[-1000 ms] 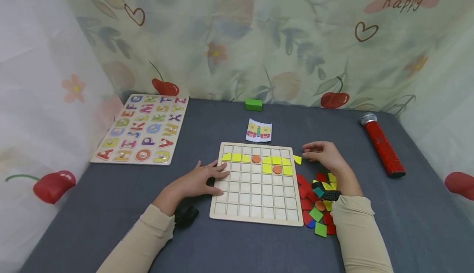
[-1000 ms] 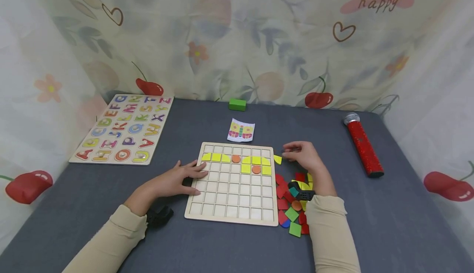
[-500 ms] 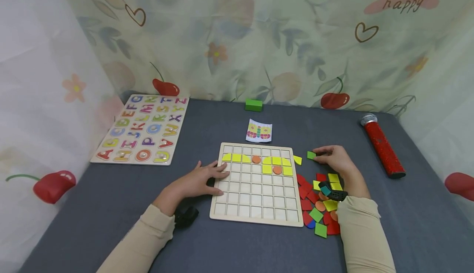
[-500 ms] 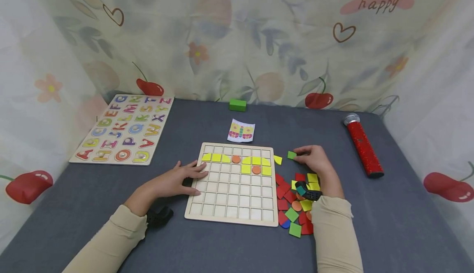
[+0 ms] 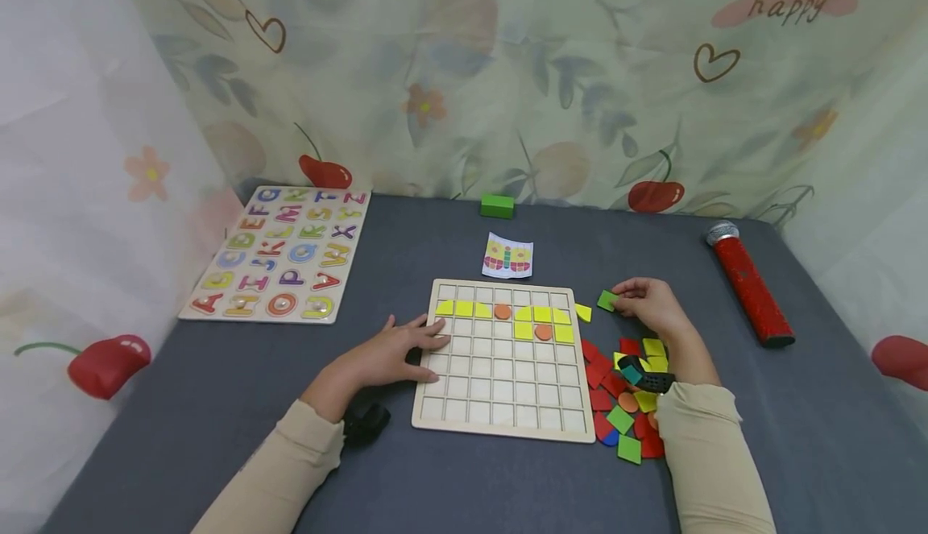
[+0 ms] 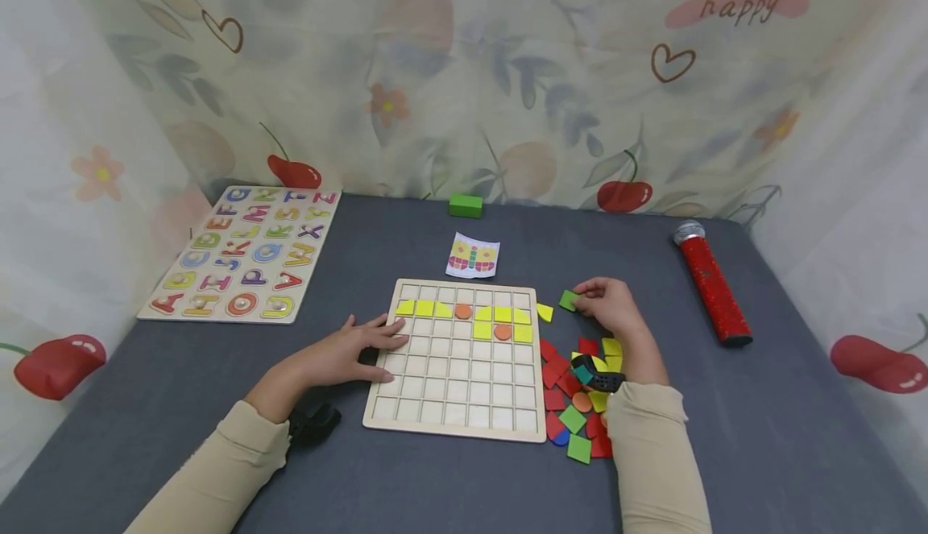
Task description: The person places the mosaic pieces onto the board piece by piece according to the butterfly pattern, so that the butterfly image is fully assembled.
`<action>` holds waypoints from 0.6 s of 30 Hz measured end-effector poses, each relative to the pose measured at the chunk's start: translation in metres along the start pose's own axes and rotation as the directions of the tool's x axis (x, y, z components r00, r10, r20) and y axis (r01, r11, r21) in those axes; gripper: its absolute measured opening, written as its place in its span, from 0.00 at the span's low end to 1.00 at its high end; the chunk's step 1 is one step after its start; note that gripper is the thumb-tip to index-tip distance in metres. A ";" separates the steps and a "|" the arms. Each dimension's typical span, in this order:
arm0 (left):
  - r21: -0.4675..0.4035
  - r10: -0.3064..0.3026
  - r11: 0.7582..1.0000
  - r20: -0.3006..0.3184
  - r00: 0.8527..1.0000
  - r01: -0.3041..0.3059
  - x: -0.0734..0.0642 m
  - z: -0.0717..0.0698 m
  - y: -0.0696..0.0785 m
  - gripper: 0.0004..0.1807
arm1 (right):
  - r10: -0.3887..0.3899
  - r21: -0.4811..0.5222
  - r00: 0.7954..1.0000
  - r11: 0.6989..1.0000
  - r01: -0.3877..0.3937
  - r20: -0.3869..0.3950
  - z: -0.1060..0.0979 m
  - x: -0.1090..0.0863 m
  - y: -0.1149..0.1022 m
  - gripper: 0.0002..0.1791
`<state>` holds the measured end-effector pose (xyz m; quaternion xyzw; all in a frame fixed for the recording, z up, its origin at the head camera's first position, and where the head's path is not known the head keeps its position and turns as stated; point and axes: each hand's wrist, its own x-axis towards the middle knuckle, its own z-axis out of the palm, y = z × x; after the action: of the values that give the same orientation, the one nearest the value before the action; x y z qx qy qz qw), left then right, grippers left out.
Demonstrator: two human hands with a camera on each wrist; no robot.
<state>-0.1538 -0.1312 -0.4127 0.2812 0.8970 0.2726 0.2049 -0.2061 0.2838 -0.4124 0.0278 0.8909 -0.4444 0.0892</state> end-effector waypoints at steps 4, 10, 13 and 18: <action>0.000 0.000 1.000 -0.004 1.000 0.000 0.000 0.000 0.000 0.36 | -0.046 0.006 0.999 0.999 0.045 0.011 0.006 0.001 -0.015 0.17; 0.005 -0.006 1.000 -0.005 1.000 0.006 0.000 0.001 0.000 0.36 | -0.085 0.030 0.995 0.996 0.083 0.056 0.024 0.002 -0.038 0.16; 0.003 -0.006 1.000 -0.004 1.000 0.006 0.000 0.001 0.000 0.36 | -0.077 0.035 0.994 0.997 0.074 0.084 0.033 0.002 -0.046 0.16; -0.002 -0.001 1.000 -0.007 1.000 0.001 0.000 0.001 0.001 0.36 | -0.081 0.038 0.986 0.996 0.077 0.148 0.051 0.001 -0.058 0.14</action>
<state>-0.1531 -0.1305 -0.4126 0.2796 0.8975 0.2745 0.2025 -0.2078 0.2082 -0.3968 -0.0394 0.8749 -0.4628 0.1374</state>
